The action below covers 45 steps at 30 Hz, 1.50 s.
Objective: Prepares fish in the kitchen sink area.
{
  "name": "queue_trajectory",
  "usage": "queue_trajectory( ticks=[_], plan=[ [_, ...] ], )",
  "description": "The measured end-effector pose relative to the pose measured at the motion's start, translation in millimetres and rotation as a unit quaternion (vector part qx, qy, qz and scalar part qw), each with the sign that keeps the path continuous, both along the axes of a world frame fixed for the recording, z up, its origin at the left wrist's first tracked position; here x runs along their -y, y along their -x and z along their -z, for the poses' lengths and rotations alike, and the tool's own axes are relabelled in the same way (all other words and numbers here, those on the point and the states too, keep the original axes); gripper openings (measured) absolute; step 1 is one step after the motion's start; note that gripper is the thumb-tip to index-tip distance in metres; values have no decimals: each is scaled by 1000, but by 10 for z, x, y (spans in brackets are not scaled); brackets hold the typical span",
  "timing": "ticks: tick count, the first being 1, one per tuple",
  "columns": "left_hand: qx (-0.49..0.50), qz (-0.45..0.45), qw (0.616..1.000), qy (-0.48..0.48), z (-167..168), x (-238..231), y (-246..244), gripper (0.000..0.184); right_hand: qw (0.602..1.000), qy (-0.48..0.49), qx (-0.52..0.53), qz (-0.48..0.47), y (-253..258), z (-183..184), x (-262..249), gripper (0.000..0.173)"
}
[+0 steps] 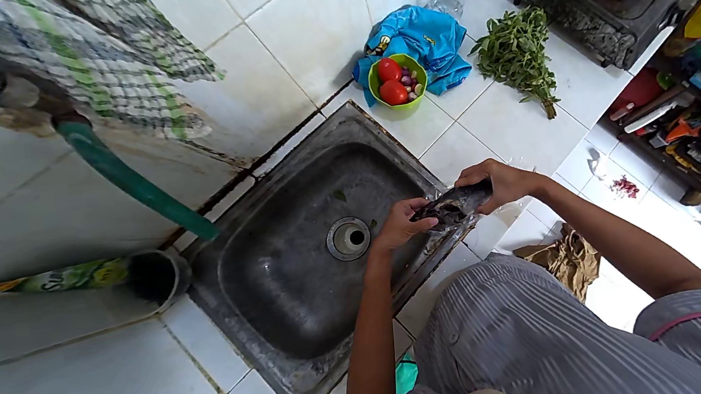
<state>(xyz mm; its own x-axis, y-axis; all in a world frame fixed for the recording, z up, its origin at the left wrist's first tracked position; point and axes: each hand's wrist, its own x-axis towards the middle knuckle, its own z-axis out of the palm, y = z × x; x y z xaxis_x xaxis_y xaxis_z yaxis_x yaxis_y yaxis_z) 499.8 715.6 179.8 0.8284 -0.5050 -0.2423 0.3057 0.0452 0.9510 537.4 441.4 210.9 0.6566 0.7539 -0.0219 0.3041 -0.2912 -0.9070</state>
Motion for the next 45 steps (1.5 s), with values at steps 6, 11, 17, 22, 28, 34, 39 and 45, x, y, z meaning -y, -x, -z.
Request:
queue_trajectory(
  ticks=[6, 11, 17, 22, 28, 34, 39, 45],
  plan=[
    [5, 21, 999, 24, -5, -33, -38, 20, 998, -41, -42, 11, 33, -10, -24, 58],
    [5, 29, 998, 55, 36, -47, -64, 18, 995, -57, -78, 15, 46, -67, -40, 58],
    [6, 30, 995, 92, 148, -32, -56, 40, 995, -60, -78, 12, 56, -109, -62, 58],
    [14, 37, 992, 121, 218, -24, -49, 47, 996, -64, -65, 4, 55, -113, -67, 58],
    [8, 43, 985, 165, 237, -4, -43, 45, 991, -79, -104, -1, 44, -139, -82, 60],
    [23, 73, 975, 209, 230, 17, -59, 41, 988, -89, -124, -22, 8, -224, -89, 59],
    [50, 102, 961, 253, 273, 32, -73, 40, 984, -109, -132, -38, 5, -241, -106, 58],
    [-2, 30, 952, 305, 365, -41, 10, 49, 973, -170, -154, -21, -59, -222, -31, 56]
  ],
)
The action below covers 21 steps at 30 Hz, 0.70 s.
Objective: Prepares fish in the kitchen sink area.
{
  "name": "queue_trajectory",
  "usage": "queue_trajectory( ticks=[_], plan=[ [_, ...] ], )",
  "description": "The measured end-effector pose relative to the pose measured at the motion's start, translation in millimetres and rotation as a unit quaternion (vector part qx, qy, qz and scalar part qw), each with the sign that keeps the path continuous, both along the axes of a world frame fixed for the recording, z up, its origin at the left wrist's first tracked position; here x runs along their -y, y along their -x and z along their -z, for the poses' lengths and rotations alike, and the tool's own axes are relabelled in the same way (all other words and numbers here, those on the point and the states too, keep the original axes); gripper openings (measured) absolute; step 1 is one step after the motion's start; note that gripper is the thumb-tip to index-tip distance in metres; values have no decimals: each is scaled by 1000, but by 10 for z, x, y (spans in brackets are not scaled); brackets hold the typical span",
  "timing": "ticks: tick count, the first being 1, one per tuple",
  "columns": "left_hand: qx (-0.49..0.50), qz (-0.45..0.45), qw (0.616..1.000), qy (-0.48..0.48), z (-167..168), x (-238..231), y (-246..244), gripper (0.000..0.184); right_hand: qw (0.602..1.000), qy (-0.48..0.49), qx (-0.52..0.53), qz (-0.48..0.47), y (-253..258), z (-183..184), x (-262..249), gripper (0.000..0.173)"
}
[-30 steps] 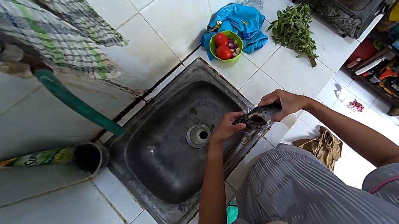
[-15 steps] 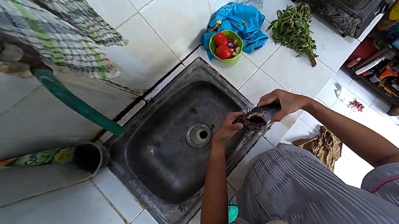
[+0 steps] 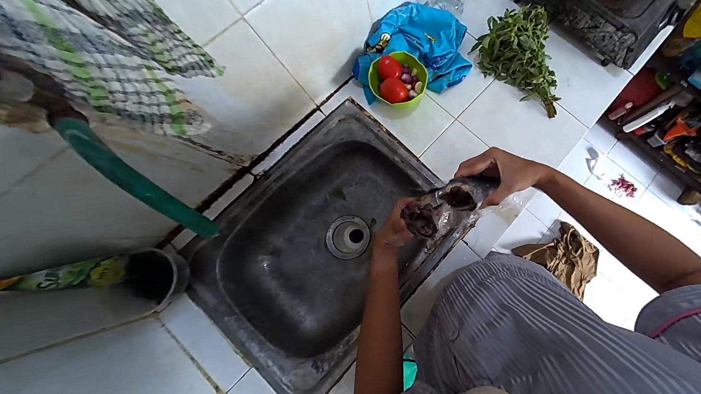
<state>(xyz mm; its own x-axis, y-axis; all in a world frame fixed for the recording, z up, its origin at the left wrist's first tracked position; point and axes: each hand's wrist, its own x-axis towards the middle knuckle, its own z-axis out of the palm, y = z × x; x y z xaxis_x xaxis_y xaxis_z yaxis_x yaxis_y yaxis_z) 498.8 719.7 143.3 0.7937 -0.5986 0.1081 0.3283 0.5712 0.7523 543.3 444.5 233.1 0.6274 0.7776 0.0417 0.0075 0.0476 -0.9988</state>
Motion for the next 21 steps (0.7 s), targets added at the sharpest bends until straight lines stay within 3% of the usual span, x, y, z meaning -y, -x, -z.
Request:
queue_trajectory(
  ticks=[5, 9, 17, 21],
  plan=[
    [1, -22, 998, -55, 26, -204, 15, 49, 998, 38, 17, 43, -99, -70, 171, 55],
    [43, -10, 999, -6, 147, -299, 23, 41, 994, 77, 55, 63, -118, 9, 212, 56],
    [84, 7, 996, 42, 33, -337, 27, 38, 933, 241, 265, 37, -28, 341, 29, 50],
    [55, -33, 995, -74, -174, -354, 32, 41, 910, 298, 283, 56, 74, 523, -71, 52]
  ],
)
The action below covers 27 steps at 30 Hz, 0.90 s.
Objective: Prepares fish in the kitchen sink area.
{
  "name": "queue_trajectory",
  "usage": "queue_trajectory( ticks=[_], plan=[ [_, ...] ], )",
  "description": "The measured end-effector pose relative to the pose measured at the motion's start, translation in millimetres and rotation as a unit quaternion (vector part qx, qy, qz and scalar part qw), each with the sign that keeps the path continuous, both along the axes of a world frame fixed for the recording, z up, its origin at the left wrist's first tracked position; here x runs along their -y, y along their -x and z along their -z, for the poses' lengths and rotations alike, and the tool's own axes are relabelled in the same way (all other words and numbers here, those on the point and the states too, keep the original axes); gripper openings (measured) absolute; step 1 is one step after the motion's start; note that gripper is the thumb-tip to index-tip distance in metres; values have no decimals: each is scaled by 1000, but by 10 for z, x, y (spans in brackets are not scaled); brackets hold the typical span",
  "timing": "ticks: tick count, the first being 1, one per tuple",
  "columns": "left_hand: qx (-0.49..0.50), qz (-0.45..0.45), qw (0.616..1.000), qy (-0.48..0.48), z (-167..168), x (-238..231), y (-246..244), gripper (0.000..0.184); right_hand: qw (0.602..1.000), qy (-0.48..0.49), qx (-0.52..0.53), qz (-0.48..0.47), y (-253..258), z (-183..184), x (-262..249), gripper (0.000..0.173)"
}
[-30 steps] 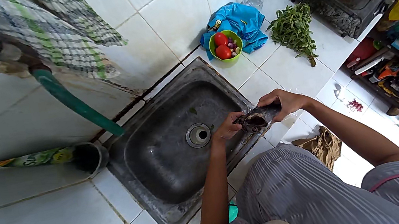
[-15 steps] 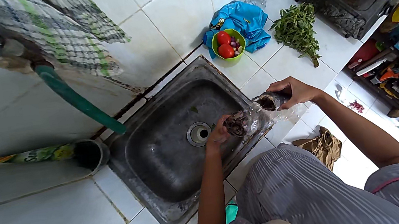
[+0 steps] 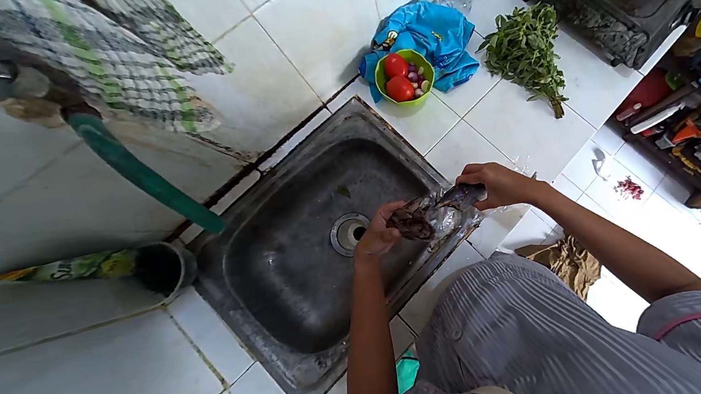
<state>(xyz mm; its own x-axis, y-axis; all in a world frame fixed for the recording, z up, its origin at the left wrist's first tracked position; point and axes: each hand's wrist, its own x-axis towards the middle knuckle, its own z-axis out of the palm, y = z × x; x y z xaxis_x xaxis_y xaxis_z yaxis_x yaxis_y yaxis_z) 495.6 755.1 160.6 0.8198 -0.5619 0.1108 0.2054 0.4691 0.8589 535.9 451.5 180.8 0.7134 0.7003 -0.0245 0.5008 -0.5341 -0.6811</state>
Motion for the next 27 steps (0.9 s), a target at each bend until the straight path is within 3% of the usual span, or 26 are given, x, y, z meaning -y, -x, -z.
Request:
queue_trajectory(
  ticks=[2, 6, 10, 13, 17, 19, 23, 27],
  plan=[
    [-5, -27, 997, -75, -142, 32, 1, 41, 999, 32, 5, 10, 50, 48, -39, 52],
    [18, -66, 989, -131, -308, 124, 0, 31, 996, 84, 39, 17, 119, 172, -80, 49],
    [61, -102, 969, -218, -461, 188, 20, 40, 988, 156, 3, 16, 152, 137, -82, 53],
    [84, -126, 948, -279, -558, 232, 37, 45, 995, 92, 1, 33, 143, 25, -33, 56],
    [133, -157, 923, -327, -592, 281, 65, 44, 989, -105, 36, 93, 180, -460, -62, 35],
    [151, -170, 912, -341, -578, 299, 70, 44, 981, -165, 62, 78, 210, -650, -121, 34],
    [176, -180, 901, -354, -571, 374, 57, 43, 987, -112, 110, 34, 267, -751, -229, 39],
    [220, -195, 876, -383, -548, 437, 45, 42, 987, -84, 132, 45, 250, -697, -283, 27]
  ],
)
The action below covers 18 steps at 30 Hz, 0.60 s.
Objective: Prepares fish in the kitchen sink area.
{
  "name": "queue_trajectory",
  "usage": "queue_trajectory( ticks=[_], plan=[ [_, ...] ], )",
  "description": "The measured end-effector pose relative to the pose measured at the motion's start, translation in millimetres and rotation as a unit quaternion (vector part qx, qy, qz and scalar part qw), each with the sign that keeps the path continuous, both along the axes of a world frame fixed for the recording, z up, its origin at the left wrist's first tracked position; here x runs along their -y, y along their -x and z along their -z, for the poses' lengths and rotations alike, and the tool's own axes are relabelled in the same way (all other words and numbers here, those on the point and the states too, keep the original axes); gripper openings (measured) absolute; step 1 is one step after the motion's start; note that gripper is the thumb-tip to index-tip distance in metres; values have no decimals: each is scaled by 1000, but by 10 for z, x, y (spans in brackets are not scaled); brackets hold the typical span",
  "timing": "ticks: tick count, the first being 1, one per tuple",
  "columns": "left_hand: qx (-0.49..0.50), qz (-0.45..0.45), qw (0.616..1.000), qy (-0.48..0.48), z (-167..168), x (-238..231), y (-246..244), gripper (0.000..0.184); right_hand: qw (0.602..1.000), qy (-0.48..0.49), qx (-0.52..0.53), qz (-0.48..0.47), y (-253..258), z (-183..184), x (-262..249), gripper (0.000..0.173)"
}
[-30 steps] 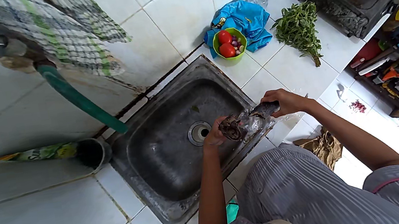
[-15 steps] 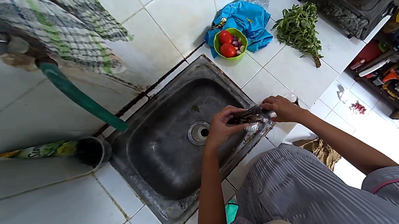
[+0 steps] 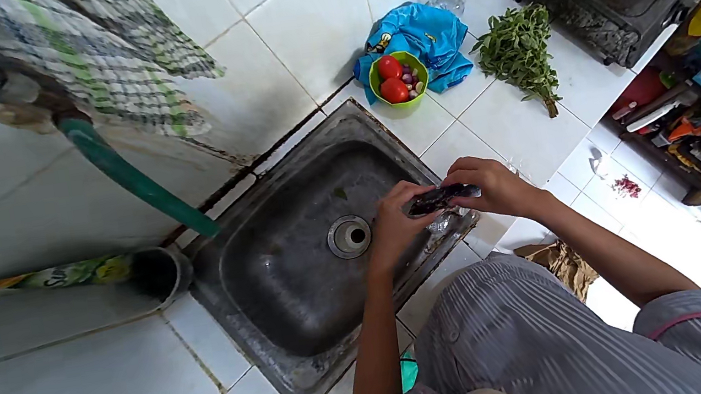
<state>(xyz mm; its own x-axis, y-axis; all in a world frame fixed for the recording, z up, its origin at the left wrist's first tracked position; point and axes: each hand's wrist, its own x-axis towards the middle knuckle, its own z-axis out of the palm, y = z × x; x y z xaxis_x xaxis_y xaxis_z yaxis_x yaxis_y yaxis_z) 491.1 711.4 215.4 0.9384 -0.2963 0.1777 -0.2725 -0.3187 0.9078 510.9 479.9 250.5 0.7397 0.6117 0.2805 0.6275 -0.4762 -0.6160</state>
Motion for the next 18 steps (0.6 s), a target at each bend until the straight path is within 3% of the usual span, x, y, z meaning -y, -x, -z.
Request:
queue_trajectory(
  ticks=[11, 18],
  plan=[
    [14, -28, 996, -86, -64, 82, 67, 39, 996, 77, 44, -28, -55, -44, 25, 13],
    [-15, -35, 995, -90, -11, 81, 60, 39, 990, 16, -136, -35, -156, -89, 129, 17]
  ],
)
